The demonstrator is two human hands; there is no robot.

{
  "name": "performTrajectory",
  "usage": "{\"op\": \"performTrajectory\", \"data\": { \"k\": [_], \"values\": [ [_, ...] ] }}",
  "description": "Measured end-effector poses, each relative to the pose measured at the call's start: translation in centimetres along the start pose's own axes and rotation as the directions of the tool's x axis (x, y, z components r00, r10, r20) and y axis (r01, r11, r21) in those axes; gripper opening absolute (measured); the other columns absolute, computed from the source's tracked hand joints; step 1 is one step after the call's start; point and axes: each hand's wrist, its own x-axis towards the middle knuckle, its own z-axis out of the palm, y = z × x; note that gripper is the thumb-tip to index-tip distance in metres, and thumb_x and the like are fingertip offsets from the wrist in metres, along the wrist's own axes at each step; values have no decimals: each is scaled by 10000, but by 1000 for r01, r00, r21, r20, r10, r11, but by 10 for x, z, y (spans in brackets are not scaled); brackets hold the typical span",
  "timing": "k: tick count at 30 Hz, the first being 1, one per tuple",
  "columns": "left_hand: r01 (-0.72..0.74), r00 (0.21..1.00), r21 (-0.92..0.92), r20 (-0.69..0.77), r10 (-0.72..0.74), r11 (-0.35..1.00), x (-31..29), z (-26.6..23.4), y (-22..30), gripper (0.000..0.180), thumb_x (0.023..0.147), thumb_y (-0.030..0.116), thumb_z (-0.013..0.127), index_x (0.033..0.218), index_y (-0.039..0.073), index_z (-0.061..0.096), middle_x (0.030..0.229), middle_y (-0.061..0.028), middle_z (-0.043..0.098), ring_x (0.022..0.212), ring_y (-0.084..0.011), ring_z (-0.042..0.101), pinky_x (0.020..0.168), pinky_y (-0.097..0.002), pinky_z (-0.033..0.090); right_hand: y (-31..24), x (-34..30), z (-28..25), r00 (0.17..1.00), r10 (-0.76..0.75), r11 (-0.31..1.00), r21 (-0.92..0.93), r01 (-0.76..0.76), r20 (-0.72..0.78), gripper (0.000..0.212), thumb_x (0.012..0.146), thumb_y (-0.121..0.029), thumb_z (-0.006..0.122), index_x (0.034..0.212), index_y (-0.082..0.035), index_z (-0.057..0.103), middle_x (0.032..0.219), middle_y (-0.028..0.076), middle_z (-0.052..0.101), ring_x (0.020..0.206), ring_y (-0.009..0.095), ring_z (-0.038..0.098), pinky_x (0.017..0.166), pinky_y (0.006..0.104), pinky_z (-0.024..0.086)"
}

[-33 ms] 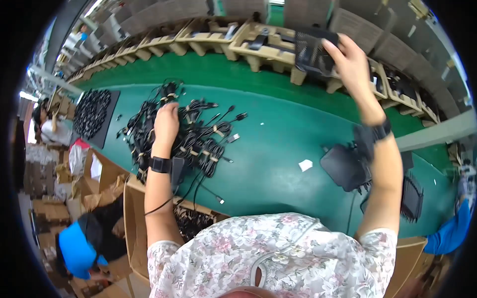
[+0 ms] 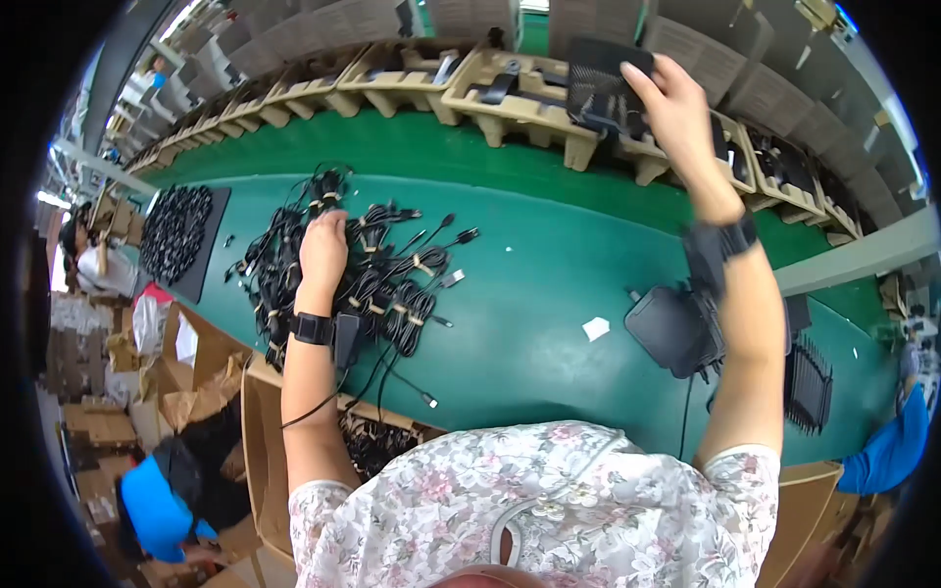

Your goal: The person picks up a cable and a base, places the base into a cardboard tray, and then peels a small white sticker to press it onto the base.

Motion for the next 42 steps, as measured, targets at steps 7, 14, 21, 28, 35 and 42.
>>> {"op": "performTrajectory", "data": {
  "k": [7,14,21,28,35,42],
  "values": [
    [20,993,68,112,-27,997,-4,3,-2,102,806,148,599,788,68,659,791,-100,607,813,-294,580,705,-383,479,59,65,55,990,138,975,179,-134,-13,301,878,-297,610,986,-16,599,714,-29,572,554,38,453,492,186,355],
    [20,981,9,193,-21,1000,-6,-12,14,128,761,161,652,844,65,666,824,-103,595,852,-301,565,745,-383,470,79,83,60,971,223,916,-359,-178,88,287,868,-257,611,988,2,590,708,63,588,601,189,530,568,283,438],
    [-28,955,66,296,8,997,-2,-28,11,180,710,164,701,843,65,629,849,-97,579,894,-298,554,747,-394,461,48,32,73,826,-545,452,-780,432,143,313,809,-218,650,1032,-14,569,928,170,577,906,373,536,769,424,452],
    [-134,991,-226,-14,134,965,-7,-51,77,223,716,83,670,873,54,514,836,-112,531,830,-311,529,710,-417,437,-28,-71,123,575,-648,607,-116,786,500,414,826,-220,624,1194,-61,520,1125,143,562,1074,315,520,890,391,427],
    [-229,962,-510,-248,113,829,-25,-62,136,244,768,53,639,981,32,521,873,-122,551,861,-282,557,716,-361,467,-56,-103,138,535,-359,876,77,476,765,422,875,-163,568,1272,-60,469,1032,122,607,960,277,585,825,357,460],
    [410,896,-827,445,2,385,-38,-33,131,272,945,206,471,1156,35,487,1060,-110,578,946,-172,577,739,-316,488,-37,-98,107,759,-214,953,301,24,615,394,937,-124,475,1316,-48,396,954,78,615,835,151,590,737,286,468]
  ]
}}
